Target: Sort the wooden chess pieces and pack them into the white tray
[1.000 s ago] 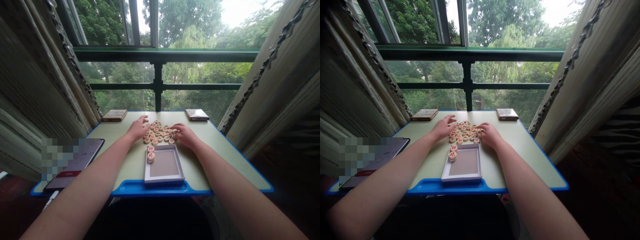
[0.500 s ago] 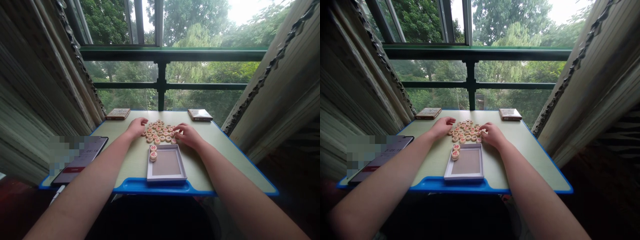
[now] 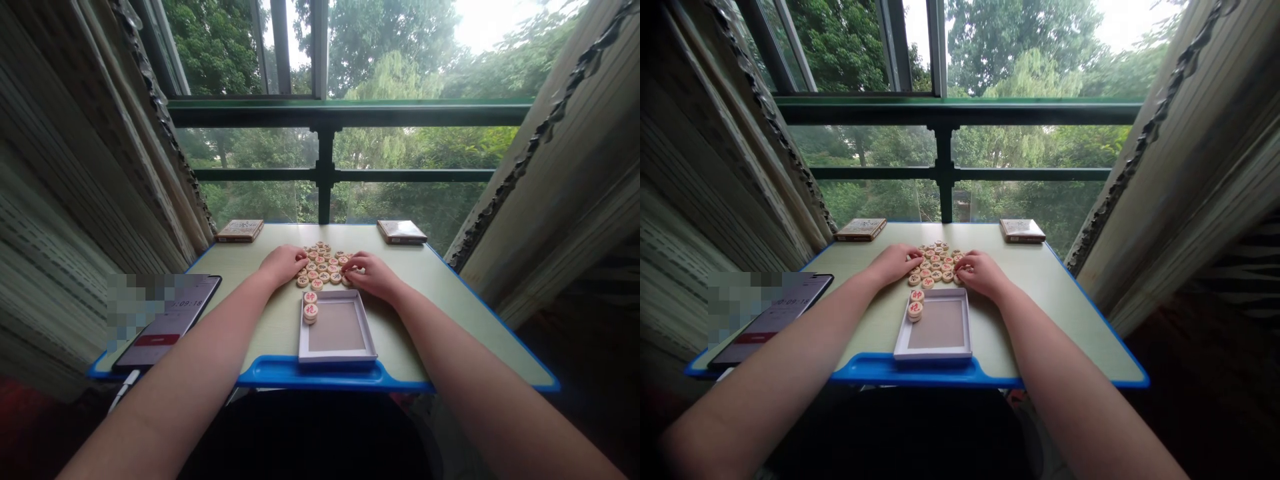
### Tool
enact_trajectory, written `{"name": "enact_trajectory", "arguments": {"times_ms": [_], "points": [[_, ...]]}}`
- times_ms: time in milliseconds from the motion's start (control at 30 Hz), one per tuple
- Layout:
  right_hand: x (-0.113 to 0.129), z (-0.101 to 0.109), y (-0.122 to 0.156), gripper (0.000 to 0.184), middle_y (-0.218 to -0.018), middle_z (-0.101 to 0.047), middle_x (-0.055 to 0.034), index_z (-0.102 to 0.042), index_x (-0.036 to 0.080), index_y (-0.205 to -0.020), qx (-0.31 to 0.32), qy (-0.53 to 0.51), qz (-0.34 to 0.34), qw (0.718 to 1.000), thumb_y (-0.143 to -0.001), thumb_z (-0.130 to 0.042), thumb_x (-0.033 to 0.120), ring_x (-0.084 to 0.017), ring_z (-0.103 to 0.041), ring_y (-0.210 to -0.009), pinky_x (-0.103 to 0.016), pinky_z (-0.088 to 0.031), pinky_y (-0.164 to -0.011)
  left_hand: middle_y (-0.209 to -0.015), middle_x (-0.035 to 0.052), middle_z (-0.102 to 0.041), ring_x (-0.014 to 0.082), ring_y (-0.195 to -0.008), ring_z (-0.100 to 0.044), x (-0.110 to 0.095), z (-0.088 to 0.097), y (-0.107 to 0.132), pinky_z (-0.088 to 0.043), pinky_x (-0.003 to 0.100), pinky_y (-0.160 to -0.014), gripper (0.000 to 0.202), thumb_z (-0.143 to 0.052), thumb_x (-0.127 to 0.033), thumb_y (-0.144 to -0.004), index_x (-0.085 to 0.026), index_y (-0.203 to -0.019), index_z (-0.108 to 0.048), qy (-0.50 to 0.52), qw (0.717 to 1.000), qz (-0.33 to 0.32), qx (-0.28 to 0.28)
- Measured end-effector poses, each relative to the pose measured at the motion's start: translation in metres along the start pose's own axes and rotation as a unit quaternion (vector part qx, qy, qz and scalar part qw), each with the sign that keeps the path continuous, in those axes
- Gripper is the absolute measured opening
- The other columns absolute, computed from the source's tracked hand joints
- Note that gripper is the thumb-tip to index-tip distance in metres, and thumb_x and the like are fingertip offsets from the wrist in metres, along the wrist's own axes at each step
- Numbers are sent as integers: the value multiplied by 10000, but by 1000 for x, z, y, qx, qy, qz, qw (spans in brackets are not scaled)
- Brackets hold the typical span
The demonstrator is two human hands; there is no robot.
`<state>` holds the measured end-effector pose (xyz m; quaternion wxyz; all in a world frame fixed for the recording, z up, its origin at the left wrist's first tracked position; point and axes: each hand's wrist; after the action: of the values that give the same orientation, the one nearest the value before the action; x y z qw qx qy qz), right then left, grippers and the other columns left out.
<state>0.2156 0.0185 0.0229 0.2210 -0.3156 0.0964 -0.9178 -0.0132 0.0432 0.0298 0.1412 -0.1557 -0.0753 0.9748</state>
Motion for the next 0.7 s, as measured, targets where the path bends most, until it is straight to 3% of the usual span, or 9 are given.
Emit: {"name": "enact_trajectory", "arguments": {"times_ms": [233,400,700], "points": [[5,2,2,169,-860,-645,-40,-725,202,-796,41,40,38,998,-662,-631,164,-184,-556,-849,-311,-413,-841,-966,39,-696,180,-820,-619,0,-1,1,-457,229,-687,314,-526,-374,-752,-218,-960,-701,42,999,-1,6],[6,6,3,191,-938,-645,-55,-722,199,-843,36,49,9,998,-671,-645,225,-209,-530,-935,-336,-384,-889,-916,39,-702,181,-771,-622,2,-4,-1,-467,236,-633,311,-558,-336,-712,-208,-955,-703,100,995,22,19],[2,12,5,264,-976,-602,-54,-711,229,-879,60,31,-23,997,-635,-630,168,-220,-510,-999,-337,-371,-936,-916,59,-694,173,-733,-623,3,-4,-2,-459,237,-606,225,-607,-292,-686,-179,-868,-674,112,992,47,28]]}}
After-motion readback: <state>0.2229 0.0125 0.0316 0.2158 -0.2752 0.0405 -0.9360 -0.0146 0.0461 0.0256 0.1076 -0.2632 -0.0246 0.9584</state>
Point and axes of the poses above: each hand's wrist, its own y-axis away from the middle knuckle, its own z-axis out of the back of the hand, x = y × z
